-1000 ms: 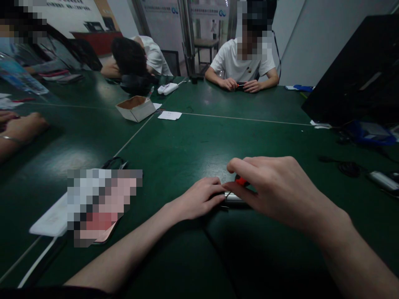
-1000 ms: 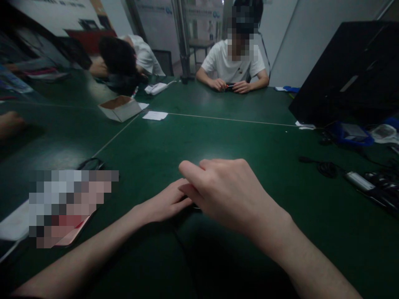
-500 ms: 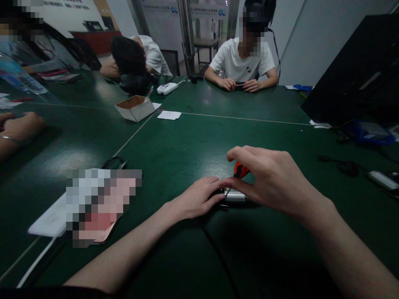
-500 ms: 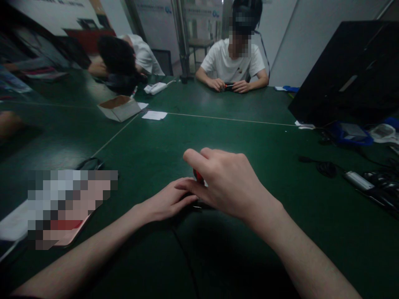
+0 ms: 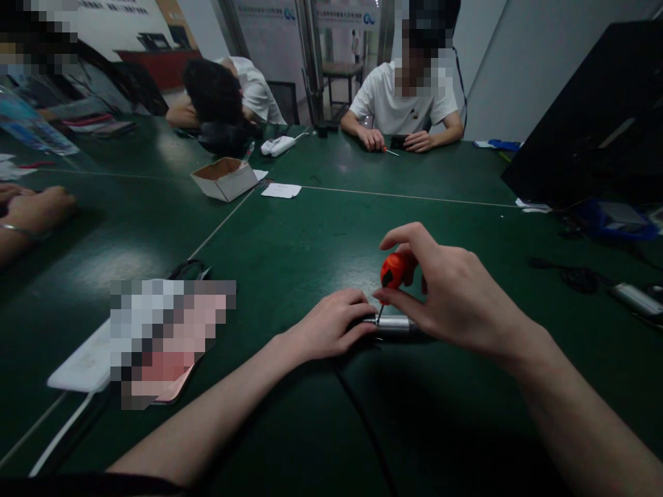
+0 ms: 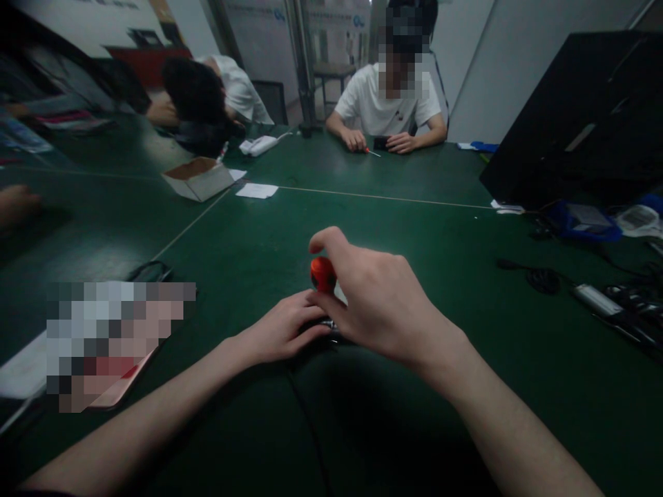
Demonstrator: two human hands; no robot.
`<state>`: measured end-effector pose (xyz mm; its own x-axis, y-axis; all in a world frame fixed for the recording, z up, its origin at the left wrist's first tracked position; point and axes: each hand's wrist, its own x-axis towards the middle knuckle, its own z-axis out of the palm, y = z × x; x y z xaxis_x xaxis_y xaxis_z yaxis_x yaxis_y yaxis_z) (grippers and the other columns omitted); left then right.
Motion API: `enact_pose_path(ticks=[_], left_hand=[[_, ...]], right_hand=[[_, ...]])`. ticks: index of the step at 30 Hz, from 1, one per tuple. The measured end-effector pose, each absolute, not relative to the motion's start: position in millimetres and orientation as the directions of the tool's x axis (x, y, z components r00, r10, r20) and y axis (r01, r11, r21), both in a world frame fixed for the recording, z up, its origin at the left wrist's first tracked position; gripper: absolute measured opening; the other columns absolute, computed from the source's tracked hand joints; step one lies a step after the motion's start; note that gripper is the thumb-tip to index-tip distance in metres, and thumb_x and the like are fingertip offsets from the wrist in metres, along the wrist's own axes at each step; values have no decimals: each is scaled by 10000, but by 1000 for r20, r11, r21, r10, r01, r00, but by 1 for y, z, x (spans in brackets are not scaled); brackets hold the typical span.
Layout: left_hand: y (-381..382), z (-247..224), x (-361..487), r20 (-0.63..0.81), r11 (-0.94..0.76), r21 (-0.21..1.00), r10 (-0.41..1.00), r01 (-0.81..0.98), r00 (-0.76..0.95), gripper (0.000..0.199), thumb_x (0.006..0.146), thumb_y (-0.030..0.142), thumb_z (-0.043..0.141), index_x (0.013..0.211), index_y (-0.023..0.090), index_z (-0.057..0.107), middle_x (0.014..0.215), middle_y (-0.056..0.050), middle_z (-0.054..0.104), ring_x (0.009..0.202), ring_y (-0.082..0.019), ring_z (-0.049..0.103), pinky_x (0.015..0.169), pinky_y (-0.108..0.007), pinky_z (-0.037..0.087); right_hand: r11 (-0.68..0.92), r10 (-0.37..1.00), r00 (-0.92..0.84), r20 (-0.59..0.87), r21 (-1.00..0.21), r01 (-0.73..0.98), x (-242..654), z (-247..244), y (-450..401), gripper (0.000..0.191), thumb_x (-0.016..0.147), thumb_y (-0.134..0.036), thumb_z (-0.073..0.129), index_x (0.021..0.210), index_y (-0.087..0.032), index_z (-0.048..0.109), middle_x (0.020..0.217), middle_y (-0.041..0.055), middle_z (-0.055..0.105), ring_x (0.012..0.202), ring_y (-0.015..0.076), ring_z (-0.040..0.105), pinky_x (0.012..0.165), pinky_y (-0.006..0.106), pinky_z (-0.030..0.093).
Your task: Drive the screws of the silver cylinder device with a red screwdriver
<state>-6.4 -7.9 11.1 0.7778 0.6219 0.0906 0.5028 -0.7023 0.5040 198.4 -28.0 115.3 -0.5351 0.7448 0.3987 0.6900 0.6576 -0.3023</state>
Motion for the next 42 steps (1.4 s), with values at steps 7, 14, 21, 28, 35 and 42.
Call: enact_pose_path(ticks=[7,14,21,28,35,42], left_hand=[[-6,8,-6,107,-717,495,611,491,784,310,977,390,456,1130,186,633,1102,-98,604,1000,-248,573,881,-374,481],[-5,8,-6,85,-708,501,613,498,785,308,971,397,476,1144,197,633,1114,-96,599,998,-251,568,872,-381,479],[-6,9,-6,76,-712,483,615,511,785,308,955,414,511,1123,191,640,1065,-92,606,972,-258,574,838,-375,478],[-6,10,-6,87,-719,469,616,514,783,314,961,415,502,1138,190,632,1082,-92,604,965,-252,573,830,-370,472],[-6,9,-6,100,-721,470,617,509,781,315,964,418,492,1140,190,621,1088,-95,606,972,-257,578,839,-377,473],[-6,4,-7,128,-690,545,630,476,766,305,955,415,511,1144,183,568,1094,-99,604,984,-248,579,846,-364,484]], right_hand=[[674,738,-580,344,-397,622,197,118,-28,324,863,-133,599,1165,-209,510,1051,4,584,807,128,553,674,250,448],[652,758,-553,346,-401,643,197,118,-27,376,842,-117,569,1203,-208,522,1113,36,546,829,139,546,697,267,464],[664,748,-548,375,-435,609,194,114,-24,157,870,-207,632,970,-176,516,870,-11,592,729,121,547,615,248,430],[629,777,-491,394,-482,610,195,110,-23,346,845,-174,664,1104,-162,435,938,21,629,755,134,608,639,249,472],[710,702,-574,422,-474,521,196,116,-22,304,890,-104,596,1174,-207,567,1133,34,594,950,138,602,772,250,499],[713,699,-577,422,-477,515,197,116,-24,276,861,-117,602,1124,-181,548,1057,26,628,930,159,608,766,274,491]])
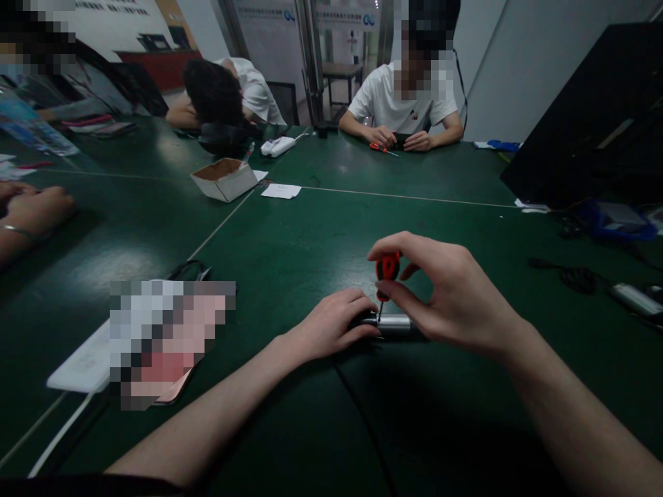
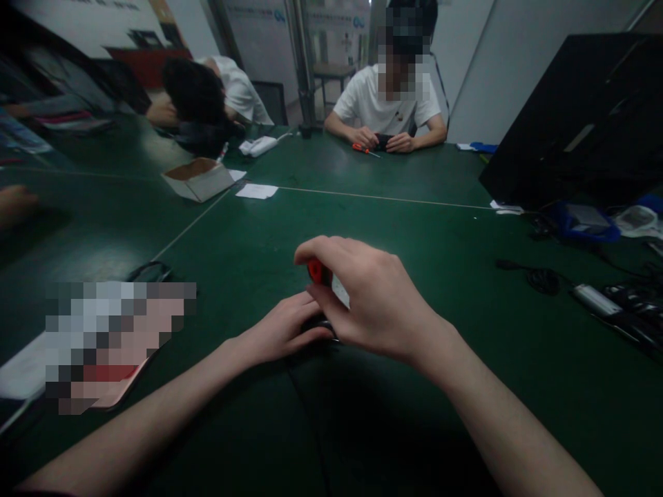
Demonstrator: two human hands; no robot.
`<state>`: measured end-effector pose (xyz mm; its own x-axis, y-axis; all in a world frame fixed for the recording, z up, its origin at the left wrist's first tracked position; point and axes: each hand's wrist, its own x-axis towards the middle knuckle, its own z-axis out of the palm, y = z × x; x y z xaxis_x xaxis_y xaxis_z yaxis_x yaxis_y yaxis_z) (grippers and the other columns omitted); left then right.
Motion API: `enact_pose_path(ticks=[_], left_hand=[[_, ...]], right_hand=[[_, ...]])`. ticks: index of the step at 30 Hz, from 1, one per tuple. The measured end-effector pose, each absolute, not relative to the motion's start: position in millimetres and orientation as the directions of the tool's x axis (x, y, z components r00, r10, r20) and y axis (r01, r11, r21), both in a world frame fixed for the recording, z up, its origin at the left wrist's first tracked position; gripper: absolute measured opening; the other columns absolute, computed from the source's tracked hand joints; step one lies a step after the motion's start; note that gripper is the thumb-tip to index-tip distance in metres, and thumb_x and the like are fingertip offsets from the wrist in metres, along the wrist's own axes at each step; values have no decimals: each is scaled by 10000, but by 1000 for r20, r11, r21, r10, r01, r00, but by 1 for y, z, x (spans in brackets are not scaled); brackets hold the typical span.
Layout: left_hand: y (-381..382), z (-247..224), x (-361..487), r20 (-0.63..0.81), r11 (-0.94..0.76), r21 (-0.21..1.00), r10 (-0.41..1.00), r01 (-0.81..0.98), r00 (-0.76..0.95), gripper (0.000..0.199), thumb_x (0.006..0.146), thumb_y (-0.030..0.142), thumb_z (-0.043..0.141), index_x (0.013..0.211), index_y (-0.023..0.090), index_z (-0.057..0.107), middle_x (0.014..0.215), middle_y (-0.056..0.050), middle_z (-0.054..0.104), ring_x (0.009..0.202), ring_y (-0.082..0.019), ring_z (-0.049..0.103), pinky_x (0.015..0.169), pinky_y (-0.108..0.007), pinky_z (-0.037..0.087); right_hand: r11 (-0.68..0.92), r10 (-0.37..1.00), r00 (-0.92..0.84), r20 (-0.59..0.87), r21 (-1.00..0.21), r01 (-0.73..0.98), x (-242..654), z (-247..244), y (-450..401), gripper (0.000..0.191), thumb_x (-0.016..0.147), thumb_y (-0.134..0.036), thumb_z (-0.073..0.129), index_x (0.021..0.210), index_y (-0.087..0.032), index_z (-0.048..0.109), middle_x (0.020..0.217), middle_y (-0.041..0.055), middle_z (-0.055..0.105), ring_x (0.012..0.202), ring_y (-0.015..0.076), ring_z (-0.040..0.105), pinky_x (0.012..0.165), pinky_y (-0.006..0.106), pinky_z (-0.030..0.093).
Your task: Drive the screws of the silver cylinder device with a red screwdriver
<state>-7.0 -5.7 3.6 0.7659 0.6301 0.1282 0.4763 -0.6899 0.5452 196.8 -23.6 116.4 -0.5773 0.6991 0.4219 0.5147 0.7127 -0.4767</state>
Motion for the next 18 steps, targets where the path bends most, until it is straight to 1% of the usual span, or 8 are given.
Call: enact_pose_path(ticks=[2,3,5,8,11,13,16,18], left_hand=[[-6,3,-7,119,-668,563,647,485,753,313,945,423,528,1136,176,550,1079,-98,612,970,-247,585,842,-370,488],[-6,2,-7,116,-661,569,653,489,749,317,942,423,535,1139,175,543,1083,-99,613,971,-248,586,844,-374,488],[-6,3,-7,119,-659,576,652,483,749,321,943,414,538,1158,176,533,1106,-102,609,985,-246,584,856,-379,486],[-6,4,-7,151,-679,576,635,455,757,295,955,404,519,1152,185,545,1112,-98,607,1002,-241,575,870,-374,478],[-6,5,-6,207,-713,562,611,419,764,267,957,402,515,1090,178,577,1078,-94,614,988,-232,570,853,-353,475],[-6,4,-6,240,-735,542,600,407,763,256,957,394,518,1057,171,594,1052,-93,624,968,-226,572,828,-338,474],[-6,2,-6,270,-756,516,590,403,761,242,962,370,516,1047,169,621,1013,-89,653,938,-220,582,807,-334,471],[-6,1,-6,280,-760,513,587,399,760,235,964,354,518,1048,173,642,978,-79,675,912,-212,594,800,-332,472]], right_hand=[[680,731,-535,423,-508,528,196,114,-23,194,867,-168,627,1037,-181,536,978,9,632,851,147,624,712,262,486],[656,753,-508,418,-535,533,195,113,-23,189,874,-179,623,1033,-183,521,962,3,633,814,139,629,696,259,486],[609,790,-462,403,-600,519,193,111,-22,251,879,-164,611,1091,-184,477,973,4,647,786,130,639,698,261,494],[577,808,-438,394,-676,458,192,108,-20,337,865,-143,623,1143,-174,435,1026,21,662,808,127,647,736,264,510],[608,786,-451,423,-662,438,194,108,-17,270,869,-147,623,1114,-172,513,1046,30,646,871,138,635,751,262,518],[635,765,-462,449,-644,425,196,108,-15,249,876,-126,604,1116,-184,574,1097,39,614,941,149,618,759,256,523],[649,748,-484,454,-651,393,197,109,-13,304,903,-90,537,1171,-216,604,1164,44,581,978,147,613,799,261,525],[651,746,-495,446,-645,399,196,109,-14,329,919,-94,511,1212,-223,586,1144,41,602,978,150,617,825,274,518]])
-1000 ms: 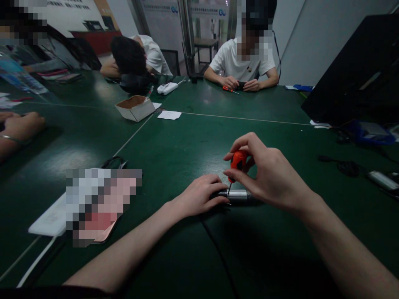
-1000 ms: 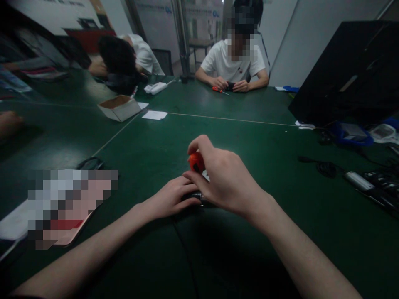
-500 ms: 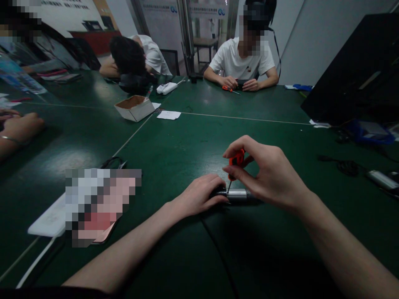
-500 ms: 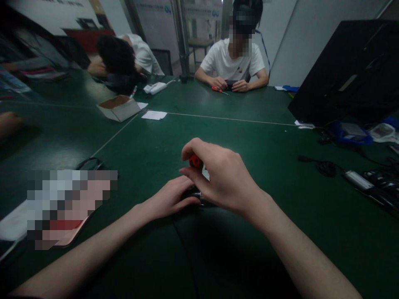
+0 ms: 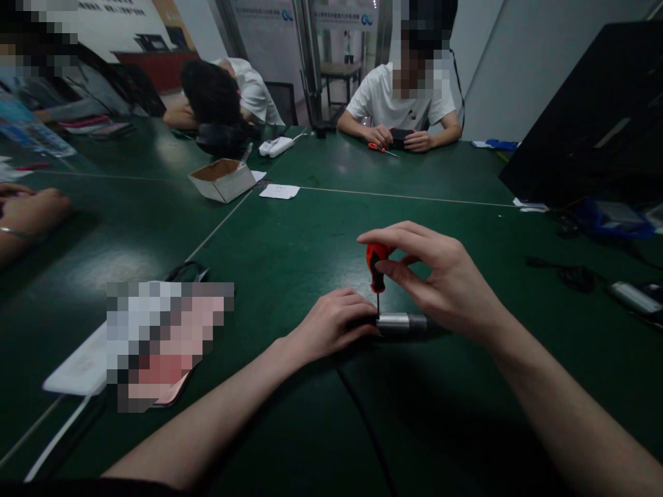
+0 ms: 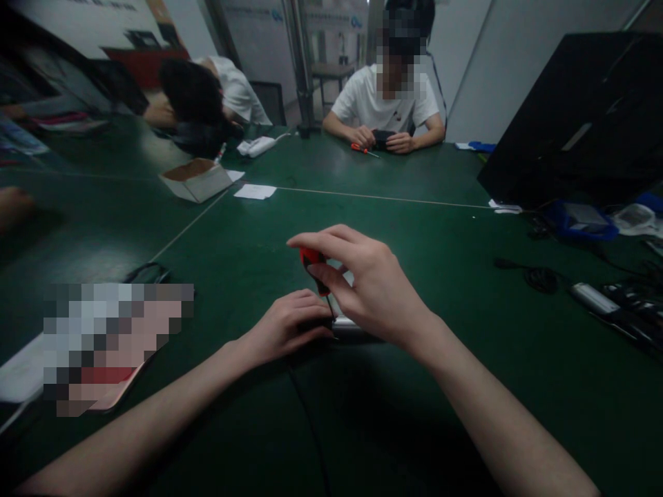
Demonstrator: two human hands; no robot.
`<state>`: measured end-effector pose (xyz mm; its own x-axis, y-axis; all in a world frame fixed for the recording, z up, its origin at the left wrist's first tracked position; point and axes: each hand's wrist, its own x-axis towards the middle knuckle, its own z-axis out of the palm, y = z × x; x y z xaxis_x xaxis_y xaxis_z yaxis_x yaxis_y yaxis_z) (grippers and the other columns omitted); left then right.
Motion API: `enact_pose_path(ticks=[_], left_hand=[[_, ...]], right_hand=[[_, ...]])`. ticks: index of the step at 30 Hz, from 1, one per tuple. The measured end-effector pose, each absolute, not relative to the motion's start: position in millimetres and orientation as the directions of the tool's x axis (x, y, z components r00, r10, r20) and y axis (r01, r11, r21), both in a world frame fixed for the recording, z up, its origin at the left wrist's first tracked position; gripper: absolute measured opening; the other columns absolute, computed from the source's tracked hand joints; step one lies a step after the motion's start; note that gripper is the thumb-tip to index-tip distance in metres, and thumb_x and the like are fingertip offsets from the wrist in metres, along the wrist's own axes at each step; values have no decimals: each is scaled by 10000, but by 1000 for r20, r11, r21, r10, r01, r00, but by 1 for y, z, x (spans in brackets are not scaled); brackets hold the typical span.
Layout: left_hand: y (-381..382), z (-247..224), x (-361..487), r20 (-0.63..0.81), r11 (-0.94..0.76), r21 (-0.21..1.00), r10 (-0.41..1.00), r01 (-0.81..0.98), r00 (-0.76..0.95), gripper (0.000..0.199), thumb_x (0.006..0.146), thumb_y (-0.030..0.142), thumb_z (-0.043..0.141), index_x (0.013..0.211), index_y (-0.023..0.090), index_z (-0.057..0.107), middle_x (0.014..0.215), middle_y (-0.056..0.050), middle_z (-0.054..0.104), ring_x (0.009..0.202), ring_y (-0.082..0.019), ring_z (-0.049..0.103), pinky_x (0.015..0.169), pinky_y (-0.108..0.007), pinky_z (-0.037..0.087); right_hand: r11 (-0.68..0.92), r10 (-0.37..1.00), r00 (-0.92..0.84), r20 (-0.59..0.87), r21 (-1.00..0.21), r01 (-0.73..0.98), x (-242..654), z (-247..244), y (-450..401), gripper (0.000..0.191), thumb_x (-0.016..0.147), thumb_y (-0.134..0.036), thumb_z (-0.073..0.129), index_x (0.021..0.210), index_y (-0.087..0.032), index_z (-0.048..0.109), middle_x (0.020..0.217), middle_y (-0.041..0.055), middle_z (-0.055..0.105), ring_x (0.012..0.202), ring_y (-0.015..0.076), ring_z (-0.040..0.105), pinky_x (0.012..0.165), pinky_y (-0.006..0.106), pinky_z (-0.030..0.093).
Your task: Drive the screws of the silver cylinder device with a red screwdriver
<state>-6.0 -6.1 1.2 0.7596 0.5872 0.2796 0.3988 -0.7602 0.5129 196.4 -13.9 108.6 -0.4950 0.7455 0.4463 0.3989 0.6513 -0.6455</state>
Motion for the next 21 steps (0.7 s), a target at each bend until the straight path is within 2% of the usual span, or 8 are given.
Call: enact_pose_path(ticks=[4,6,8,12,16,21], left_hand=[[-6,0,-6,299,-756,524,595,393,746,254,969,361,519,1075,186,669,963,-65,706,883,-200,613,786,-327,481],[-6,0,-6,307,-759,524,592,386,746,262,972,359,516,1084,183,675,976,-63,717,878,-197,618,784,-323,482],[-6,1,-6,312,-767,515,582,382,751,257,972,344,520,1087,178,679,988,-60,723,874,-195,621,782,-320,481],[-6,3,-6,296,-777,486,577,400,761,257,963,328,531,1100,169,679,1008,-60,727,877,-205,620,771,-325,484],[-5,5,-7,272,-775,482,575,408,772,283,937,358,572,1116,162,672,1028,-70,720,901,-212,620,786,-329,489],[-5,4,-7,285,-781,476,573,405,768,300,910,375,615,1111,162,679,1050,-82,713,906,-210,631,787,-325,494]], right_hand=[[642,766,-422,485,-593,485,194,106,-15,213,878,-209,633,1084,-187,582,995,23,642,885,157,630,754,268,514],[621,783,-363,506,-595,510,193,102,-13,222,850,-247,676,1023,-180,554,927,8,643,823,149,637,708,260,510],[595,802,-319,504,-634,494,192,98,-10,266,844,-254,679,1038,-183,511,907,2,652,806,148,648,681,254,510],[567,823,-310,476,-708,420,194,95,-5,261,859,-242,650,1049,-188,480,955,16,661,821,149,659,620,224,522],[603,797,-354,489,-675,426,196,97,-3,216,886,-169,607,1094,-186,555,1032,22,626,887,131,631,650,195,525],[627,778,-386,495,-649,432,197,98,-3,331,892,-53,534,1189,-193,579,1101,19,619,923,110,612,683,172,517]])
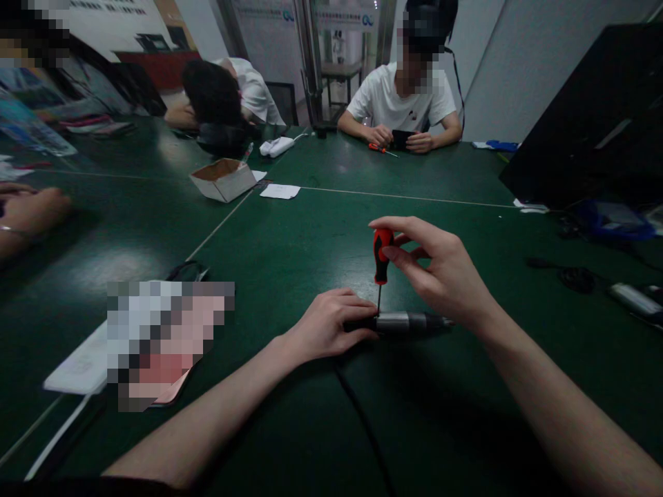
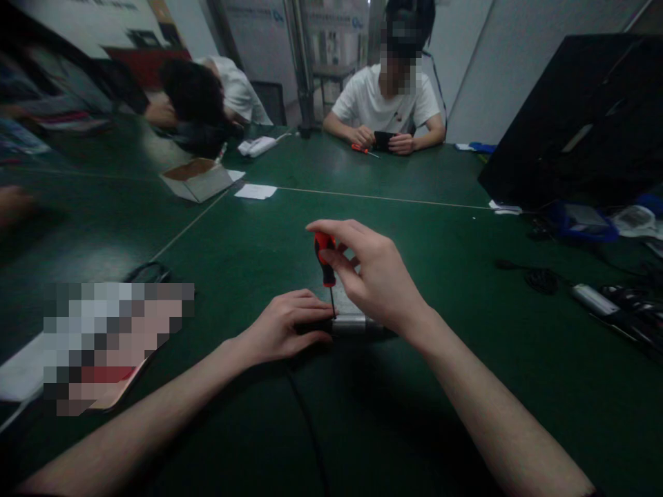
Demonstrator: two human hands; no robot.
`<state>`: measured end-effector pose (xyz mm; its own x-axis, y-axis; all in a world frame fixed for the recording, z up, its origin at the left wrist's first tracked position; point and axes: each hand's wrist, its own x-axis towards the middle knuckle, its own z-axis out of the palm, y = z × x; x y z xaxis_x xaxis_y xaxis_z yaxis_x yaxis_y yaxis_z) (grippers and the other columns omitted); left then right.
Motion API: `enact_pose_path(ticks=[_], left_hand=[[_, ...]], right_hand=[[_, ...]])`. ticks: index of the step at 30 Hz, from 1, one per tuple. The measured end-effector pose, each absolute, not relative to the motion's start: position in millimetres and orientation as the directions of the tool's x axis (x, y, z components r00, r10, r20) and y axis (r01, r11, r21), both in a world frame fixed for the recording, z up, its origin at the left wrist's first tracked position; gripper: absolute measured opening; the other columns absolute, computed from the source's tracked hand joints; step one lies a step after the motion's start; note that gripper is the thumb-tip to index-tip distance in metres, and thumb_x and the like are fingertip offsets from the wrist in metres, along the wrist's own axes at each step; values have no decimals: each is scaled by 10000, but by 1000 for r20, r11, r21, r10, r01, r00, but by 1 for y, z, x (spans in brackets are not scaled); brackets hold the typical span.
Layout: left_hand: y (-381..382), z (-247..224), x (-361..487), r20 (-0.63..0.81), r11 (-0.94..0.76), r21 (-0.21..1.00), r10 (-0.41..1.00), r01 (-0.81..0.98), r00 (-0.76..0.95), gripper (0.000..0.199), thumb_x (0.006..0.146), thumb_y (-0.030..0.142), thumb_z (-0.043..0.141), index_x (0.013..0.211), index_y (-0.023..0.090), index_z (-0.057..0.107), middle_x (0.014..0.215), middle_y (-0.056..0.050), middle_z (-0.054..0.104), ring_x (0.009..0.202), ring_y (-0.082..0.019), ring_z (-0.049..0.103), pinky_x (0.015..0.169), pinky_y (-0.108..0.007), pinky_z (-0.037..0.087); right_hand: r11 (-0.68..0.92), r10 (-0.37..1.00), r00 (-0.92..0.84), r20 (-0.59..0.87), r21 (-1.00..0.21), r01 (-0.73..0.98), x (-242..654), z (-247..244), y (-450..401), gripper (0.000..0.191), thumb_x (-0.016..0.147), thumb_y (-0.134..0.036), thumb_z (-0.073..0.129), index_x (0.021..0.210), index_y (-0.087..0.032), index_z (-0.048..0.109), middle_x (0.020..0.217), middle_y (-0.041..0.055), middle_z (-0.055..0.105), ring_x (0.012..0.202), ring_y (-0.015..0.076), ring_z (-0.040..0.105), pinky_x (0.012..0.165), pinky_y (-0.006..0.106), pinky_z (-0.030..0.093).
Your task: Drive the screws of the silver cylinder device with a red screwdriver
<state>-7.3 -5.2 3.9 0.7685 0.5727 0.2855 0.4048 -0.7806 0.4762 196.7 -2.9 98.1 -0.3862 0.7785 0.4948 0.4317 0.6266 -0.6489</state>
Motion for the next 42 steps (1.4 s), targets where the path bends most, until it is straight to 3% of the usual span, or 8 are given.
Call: enact_pose_path(ticks=[7,13,18,23,29,35,39,42], left_hand=[[-7,8,-6,292,-773,468,592,427,751,321,856,386,688,1081,157,698,993,-78,720,878,-216,633,748,-319,490],[-7,9,-6,277,-766,476,598,433,753,318,849,361,701,1094,159,694,1010,-70,715,897,-211,632,765,-324,496],[-6,7,-6,274,-763,486,596,426,755,311,859,363,688,1092,157,696,1020,-74,713,898,-213,629,755,-310,496],[-6,5,-6,281,-764,495,591,414,756,317,861,367,686,1093,150,694,1034,-76,711,905,-218,628,761,-312,498],[-6,7,-6,266,-757,491,602,431,753,303,865,350,681,1101,160,695,1032,-74,710,903,-219,626,753,-316,499],[-7,7,-6,276,-760,482,604,436,748,305,866,355,678,1098,157,695,1024,-79,711,906,-219,628,743,-316,497],[-7,7,-6,279,-763,485,597,426,752,293,867,339,679,1094,155,693,1017,-74,710,896,-215,625,743,-311,497],[-6,6,-6,281,-768,488,588,415,758,294,872,346,673,1093,153,691,1022,-75,707,892,-206,622,751,-307,498]], right_hand=[[585,811,-291,508,-694,420,194,93,-1,233,851,-222,677,996,-179,500,916,-1,650,751,114,632,625,205,524],[554,832,-292,471,-737,388,194,92,-1,324,841,-240,694,1029,-199,434,912,-1,671,786,136,659,596,198,534],[617,787,-334,519,-638,461,196,96,-2,235,869,-167,647,1088,-177,563,1012,18,609,867,120,624,630,170,531],[633,773,-367,517,-596,494,197,96,-2,344,890,-58,544,1210,-181,569,1093,25,610,908,113,607,682,180,530],[585,809,-276,519,-663,467,195,94,-1,231,848,-214,674,1006,-172,510,920,6,652,790,129,642,613,202,530],[532,847,-256,467,-736,418,193,91,-1,305,855,-229,667,1049,-193,434,927,5,670,772,131,658,589,202,540],[597,801,-310,512,-650,469,195,94,-3,230,873,-192,641,1072,-175,525,1008,23,634,882,134,630,628,187,530],[632,772,-353,528,-583,510,197,97,-4,278,891,-98,576,1155,-182,575,1075,26,612,910,118,607,682,185,519]])
